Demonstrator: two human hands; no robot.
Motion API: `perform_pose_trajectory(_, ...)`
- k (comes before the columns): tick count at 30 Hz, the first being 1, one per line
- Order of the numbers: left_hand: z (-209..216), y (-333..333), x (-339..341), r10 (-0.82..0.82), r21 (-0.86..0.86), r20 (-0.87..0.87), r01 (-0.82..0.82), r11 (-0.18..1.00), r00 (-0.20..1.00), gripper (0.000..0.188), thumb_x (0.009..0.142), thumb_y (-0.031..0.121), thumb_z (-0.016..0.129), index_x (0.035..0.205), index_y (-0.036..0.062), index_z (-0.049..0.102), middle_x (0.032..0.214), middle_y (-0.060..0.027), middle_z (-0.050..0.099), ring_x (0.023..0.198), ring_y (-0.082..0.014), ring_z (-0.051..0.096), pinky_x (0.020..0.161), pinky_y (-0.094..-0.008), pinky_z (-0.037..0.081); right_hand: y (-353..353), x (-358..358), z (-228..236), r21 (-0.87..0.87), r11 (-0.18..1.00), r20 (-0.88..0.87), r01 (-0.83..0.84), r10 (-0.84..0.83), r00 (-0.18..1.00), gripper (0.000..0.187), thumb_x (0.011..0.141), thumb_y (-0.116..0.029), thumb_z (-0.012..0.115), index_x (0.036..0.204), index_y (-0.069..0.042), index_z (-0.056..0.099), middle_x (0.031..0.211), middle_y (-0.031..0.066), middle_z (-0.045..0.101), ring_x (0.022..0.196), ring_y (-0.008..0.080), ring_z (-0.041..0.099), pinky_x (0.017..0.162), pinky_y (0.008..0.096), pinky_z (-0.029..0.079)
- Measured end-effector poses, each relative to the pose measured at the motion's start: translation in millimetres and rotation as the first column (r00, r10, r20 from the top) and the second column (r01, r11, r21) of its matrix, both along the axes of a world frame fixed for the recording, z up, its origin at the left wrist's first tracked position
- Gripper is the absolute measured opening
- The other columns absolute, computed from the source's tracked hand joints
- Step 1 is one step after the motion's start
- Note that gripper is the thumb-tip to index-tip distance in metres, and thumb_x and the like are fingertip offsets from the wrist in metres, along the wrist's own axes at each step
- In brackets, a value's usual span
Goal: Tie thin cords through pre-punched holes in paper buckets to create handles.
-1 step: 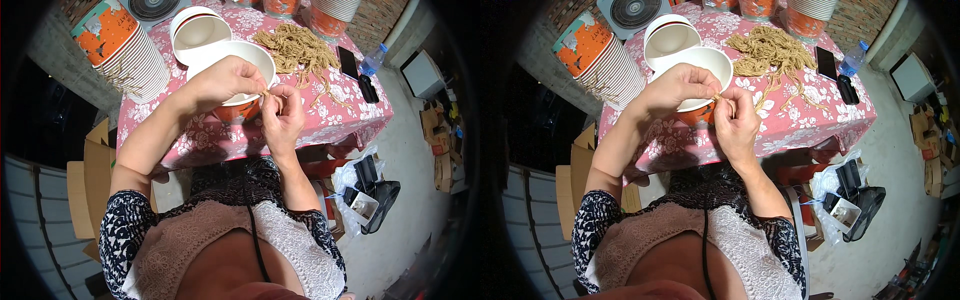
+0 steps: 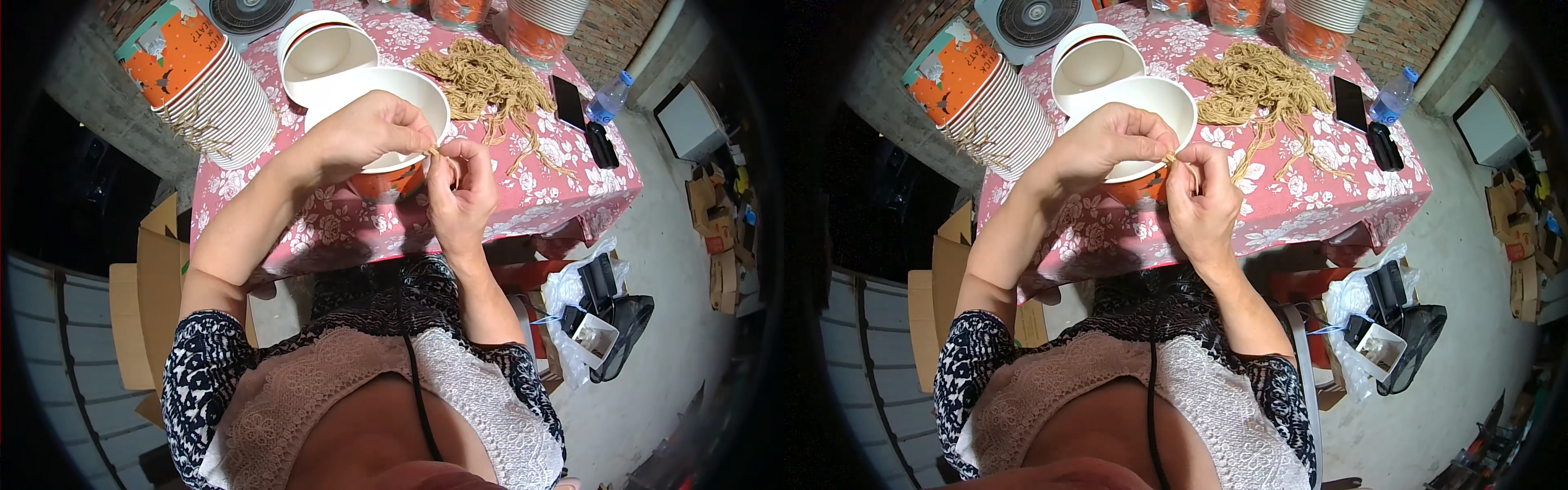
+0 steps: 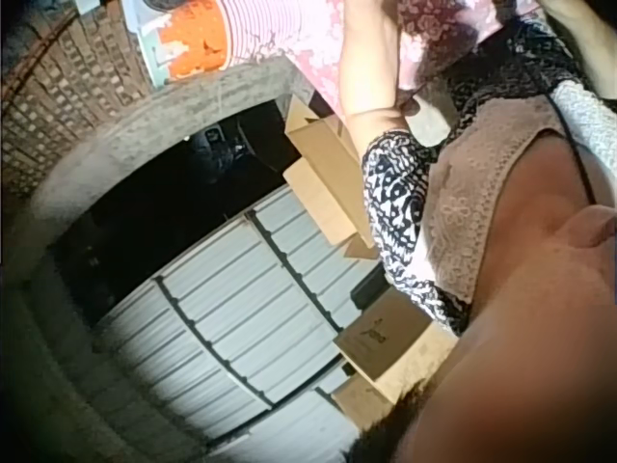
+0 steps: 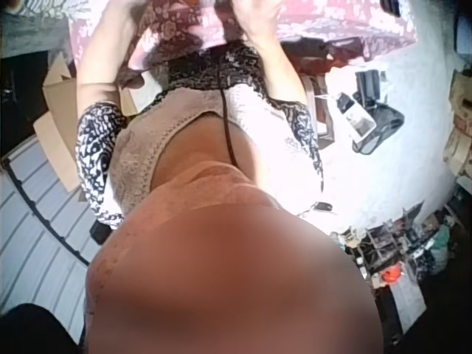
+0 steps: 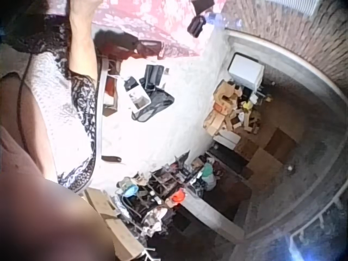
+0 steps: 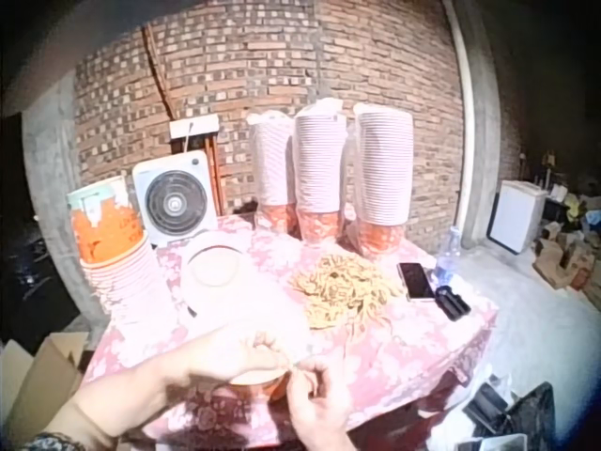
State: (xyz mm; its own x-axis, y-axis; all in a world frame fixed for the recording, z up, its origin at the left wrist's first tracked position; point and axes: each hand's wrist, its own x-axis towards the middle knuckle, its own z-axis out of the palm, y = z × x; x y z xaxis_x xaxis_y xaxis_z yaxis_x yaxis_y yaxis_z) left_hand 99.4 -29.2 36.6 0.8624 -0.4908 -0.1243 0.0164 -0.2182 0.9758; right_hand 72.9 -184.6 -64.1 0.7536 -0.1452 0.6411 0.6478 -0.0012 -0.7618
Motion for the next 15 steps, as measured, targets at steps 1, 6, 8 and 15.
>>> perform_pose_trajectory(1, -1, 0, 0, 0.002, 0.000, 0.001, -0.002, 1.000, 1.000, 0.015, 0.088, 0.012, 0.068, 0.094, -0.0012, 0.066, 0.091, -0.0024, 0.067, 0.084, -0.0079, 0.061, 0.080, -0.0220, 0.047, -1, 0, 0, 0.000, 1.000, 0.001, -0.002, 0.002, 1.000, 0.010, 0.092, 0.003, 0.060, 0.101, 0.002, 0.056, 0.077, -0.0018, 0.058, 0.063, 0.0004, 0.050, 0.054, 0.0157, 0.040)
perform_pose_trajectory(6, -2, 0, 0, 0.015, -0.012, -0.018, -0.015, 1.000, 1.000, 0.016, 0.089, 0.013, 0.068, 0.096, -0.0015, 0.066, 0.090, -0.0024, 0.067, 0.083, -0.0076, 0.061, 0.079, -0.0218, 0.047, -9, -10, 5, -0.046, 0.993, -0.111, -0.108, 0.102, 0.989, 0.009, 0.092, 0.002, 0.060, 0.101, 0.003, 0.057, 0.074, -0.0025, 0.057, 0.062, 0.0005, 0.049, 0.053, 0.0165, 0.039)
perform_pose_trajectory(8, -3, -1, 0, 0.021, 0.036, 0.013, -0.021, 0.999, 1.000, 0.016, 0.090, 0.013, 0.068, 0.096, -0.0016, 0.066, 0.091, -0.0026, 0.066, 0.083, -0.0077, 0.061, 0.079, -0.0219, 0.048, -10, -12, 10, -0.062, 0.994, -0.087, -0.094, 0.089, 0.992, 0.008, 0.093, 0.001, 0.060, 0.100, 0.003, 0.057, 0.073, -0.0033, 0.055, 0.060, 0.0004, 0.048, 0.052, 0.0166, 0.039)
perform_pose_trajectory(15, 1, -8, -7, -0.054, 0.098, 0.149, 0.039, 0.994, 0.987, 0.014, 0.089, 0.010, 0.066, 0.096, -0.0016, 0.065, 0.094, -0.0036, 0.066, 0.090, -0.0099, 0.060, 0.083, -0.0251, 0.048, -8, -7, 4, 0.081, 0.996, -0.134, -0.025, 0.036, 0.990, 0.004, 0.093, -0.001, 0.061, 0.093, 0.001, 0.058, 0.066, -0.0026, 0.052, 0.058, 0.0015, 0.043, 0.051, 0.0193, 0.036)
